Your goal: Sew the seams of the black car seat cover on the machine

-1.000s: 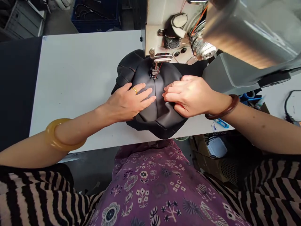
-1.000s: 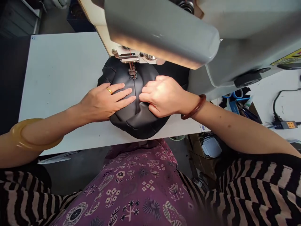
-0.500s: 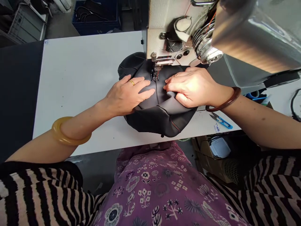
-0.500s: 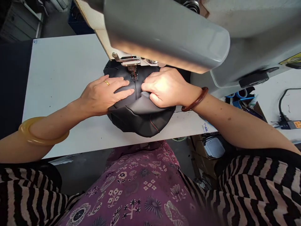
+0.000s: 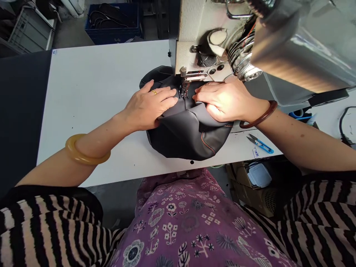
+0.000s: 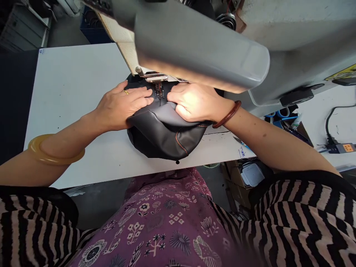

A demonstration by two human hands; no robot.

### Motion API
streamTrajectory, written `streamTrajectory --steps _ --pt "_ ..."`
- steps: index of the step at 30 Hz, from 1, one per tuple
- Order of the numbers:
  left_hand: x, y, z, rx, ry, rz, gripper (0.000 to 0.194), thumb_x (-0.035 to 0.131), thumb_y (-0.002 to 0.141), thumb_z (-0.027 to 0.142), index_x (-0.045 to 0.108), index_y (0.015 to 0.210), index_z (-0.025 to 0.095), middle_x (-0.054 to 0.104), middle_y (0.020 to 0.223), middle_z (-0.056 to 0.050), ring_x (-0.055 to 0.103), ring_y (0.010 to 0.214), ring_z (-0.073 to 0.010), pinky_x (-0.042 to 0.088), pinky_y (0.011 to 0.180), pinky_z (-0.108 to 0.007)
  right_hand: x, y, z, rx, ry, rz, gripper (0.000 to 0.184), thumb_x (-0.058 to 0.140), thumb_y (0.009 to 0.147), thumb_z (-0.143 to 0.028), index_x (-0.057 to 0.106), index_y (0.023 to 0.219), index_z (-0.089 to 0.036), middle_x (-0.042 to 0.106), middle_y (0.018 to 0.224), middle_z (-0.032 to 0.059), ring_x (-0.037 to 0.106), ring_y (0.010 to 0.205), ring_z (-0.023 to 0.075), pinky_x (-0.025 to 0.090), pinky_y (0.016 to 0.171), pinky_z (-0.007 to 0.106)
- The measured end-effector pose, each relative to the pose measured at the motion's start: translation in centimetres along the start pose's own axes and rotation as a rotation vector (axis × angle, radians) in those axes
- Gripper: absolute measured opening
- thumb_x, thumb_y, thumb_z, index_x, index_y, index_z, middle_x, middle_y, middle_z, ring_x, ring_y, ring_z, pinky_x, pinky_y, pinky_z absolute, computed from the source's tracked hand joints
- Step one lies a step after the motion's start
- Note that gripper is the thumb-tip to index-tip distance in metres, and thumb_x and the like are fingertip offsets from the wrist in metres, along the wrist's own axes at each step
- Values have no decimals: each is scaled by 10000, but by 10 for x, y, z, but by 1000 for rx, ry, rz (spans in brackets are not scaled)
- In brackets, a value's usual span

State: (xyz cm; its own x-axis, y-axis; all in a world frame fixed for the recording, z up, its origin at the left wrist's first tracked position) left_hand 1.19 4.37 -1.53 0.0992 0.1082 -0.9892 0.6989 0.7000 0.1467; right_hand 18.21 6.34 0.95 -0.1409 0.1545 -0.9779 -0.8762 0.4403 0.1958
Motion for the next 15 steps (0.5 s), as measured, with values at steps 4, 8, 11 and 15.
streamTrajectory --steps 4,8,11,15 --pt "-14 -3 23 104 -30 -86 542 473 807 257 563 1327 136 557 1425 -108 511 1333 -312 373 1139 -580 -7 -7 -5 -9 139 -27 465 243 984 -324 651 1149 -172 696 1055 89 629 963 205 441 792 362" --pt "-21 -3 50 219 31 -169 472 483 826 243 605 1280 216 642 1321 -48 572 1260 -263 474 1055 -478 -5 -17 -17 -106 207 -59 782 145 917 -770 644 1077 -189 681 1069 92 618 958 214 398 793 387" --pt "-17 -2 55 217 130 -230 345 484 840 253 679 1124 230 704 1184 -31 623 1174 -248 518 949 -414 1 -22 -28 -146 84 -102 799 165 884 -809 646 940 -172 678 981 76 590 849 187 334 735 354" --pt "-14 -5 49 173 160 -211 308 462 865 291 697 1053 226 727 1112 -16 633 1158 -214 516 865 -342 3 -22 -37 -139 -16 -109 787 129 925 -748 648 907 -156 678 929 66 550 745 156 269 685 322"
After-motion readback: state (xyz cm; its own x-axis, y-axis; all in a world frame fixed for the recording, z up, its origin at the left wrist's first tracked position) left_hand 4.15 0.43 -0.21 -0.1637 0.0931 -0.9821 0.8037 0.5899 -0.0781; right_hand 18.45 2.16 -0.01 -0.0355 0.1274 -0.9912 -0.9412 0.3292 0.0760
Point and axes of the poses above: each hand's wrist, its own y-axis towards the middle knuckle, its own x-axis out of the palm, z = x × y, the point moved 6 cm from there along y, towards the middle knuckle
